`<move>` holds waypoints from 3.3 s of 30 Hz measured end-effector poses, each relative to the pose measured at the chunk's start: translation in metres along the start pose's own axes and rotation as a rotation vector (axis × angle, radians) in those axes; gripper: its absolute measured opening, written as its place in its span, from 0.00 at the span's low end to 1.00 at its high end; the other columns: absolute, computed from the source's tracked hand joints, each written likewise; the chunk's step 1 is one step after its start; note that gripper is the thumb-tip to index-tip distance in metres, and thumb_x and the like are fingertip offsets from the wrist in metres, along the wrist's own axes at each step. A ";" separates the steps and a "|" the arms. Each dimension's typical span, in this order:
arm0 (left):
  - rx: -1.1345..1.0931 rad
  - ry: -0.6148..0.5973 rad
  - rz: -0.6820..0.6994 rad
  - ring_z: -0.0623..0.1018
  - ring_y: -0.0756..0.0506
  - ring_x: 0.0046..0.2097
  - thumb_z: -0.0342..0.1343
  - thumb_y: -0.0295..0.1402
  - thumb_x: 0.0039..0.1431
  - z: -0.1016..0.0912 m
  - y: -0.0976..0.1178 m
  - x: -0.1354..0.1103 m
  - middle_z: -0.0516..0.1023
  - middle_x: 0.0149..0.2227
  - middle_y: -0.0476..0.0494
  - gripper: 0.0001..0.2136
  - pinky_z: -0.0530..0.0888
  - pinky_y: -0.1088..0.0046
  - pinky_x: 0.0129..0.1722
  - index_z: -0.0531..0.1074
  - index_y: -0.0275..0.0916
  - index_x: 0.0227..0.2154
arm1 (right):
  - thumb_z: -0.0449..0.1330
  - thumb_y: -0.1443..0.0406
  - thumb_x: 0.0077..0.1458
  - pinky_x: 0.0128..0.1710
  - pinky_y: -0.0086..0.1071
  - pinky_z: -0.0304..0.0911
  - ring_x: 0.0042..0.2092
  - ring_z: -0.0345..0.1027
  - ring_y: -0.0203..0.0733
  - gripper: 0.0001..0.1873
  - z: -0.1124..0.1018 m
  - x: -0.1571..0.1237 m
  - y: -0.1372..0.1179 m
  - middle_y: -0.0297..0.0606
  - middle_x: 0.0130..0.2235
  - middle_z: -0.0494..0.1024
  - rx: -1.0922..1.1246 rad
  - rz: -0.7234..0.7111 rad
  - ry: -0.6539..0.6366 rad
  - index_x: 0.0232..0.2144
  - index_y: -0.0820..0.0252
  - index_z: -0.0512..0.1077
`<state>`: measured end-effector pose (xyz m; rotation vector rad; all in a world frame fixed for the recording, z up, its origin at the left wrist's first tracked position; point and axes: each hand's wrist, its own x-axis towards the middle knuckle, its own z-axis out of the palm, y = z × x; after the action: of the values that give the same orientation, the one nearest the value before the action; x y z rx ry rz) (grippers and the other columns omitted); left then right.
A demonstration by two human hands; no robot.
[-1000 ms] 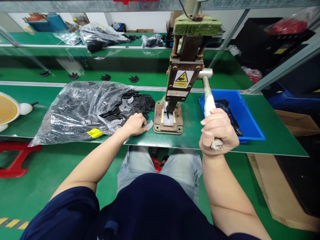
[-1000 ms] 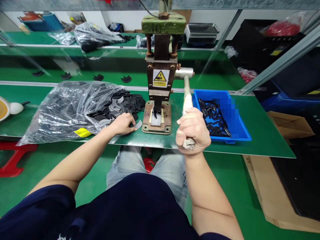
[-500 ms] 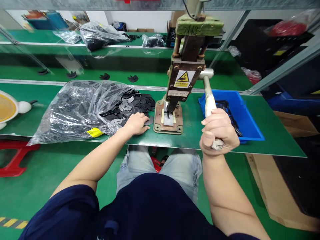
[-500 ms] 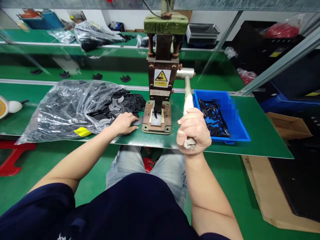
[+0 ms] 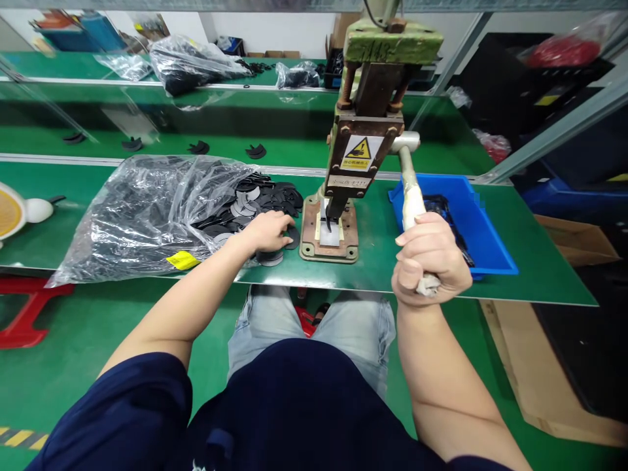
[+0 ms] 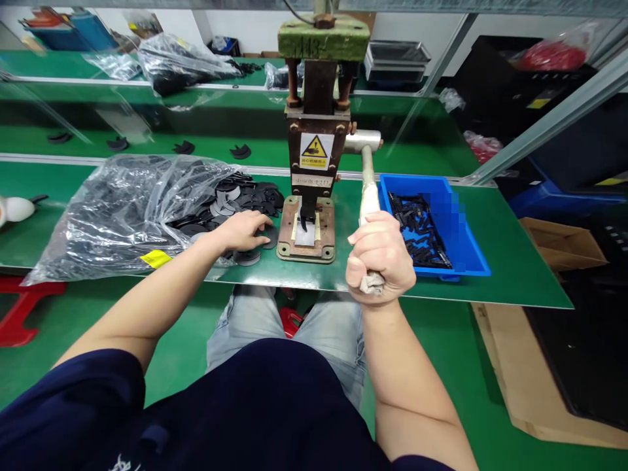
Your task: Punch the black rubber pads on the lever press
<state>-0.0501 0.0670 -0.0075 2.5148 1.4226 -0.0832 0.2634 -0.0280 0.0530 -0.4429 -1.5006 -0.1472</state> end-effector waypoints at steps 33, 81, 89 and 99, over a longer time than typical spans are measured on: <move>-1.403 0.266 -0.304 0.74 0.55 0.27 0.67 0.37 0.65 0.012 0.042 0.041 0.78 0.29 0.51 0.14 0.68 0.80 0.26 0.69 0.38 0.31 | 0.63 0.59 0.59 0.48 0.51 0.75 0.28 0.73 0.37 0.18 0.006 0.000 -0.002 0.25 0.22 0.69 -0.053 0.026 0.049 0.22 0.53 0.61; -1.322 -0.148 -0.407 0.82 0.46 0.23 0.70 0.41 0.64 0.000 0.042 0.073 0.79 0.21 0.45 0.14 0.74 0.77 0.24 0.74 0.38 0.36 | 0.66 0.57 0.58 0.45 0.50 0.72 0.26 0.71 0.37 0.23 0.009 -0.005 0.000 0.25 0.19 0.70 -0.025 0.047 0.110 0.20 0.56 0.60; -1.372 -0.050 -0.354 0.81 0.49 0.23 0.67 0.40 0.68 0.007 0.049 0.062 0.79 0.23 0.47 0.13 0.74 0.80 0.22 0.72 0.38 0.35 | 0.70 0.53 0.59 0.49 0.42 0.75 0.40 0.77 0.36 0.15 0.012 0.089 0.013 0.31 0.37 0.77 0.135 0.029 0.099 0.45 0.52 0.77; -1.379 0.083 -0.114 0.82 0.48 0.24 0.68 0.47 0.66 -0.028 0.061 -0.037 0.80 0.24 0.46 0.19 0.74 0.79 0.21 0.69 0.38 0.33 | 0.71 0.58 0.59 0.43 0.34 0.80 0.42 0.80 0.37 0.21 0.027 -0.032 0.009 0.37 0.43 0.83 0.110 0.616 -0.322 0.52 0.54 0.75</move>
<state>-0.0194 0.0126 0.0374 1.2844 1.0187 0.7223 0.2390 -0.0149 0.0200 -0.8463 -1.6054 0.5106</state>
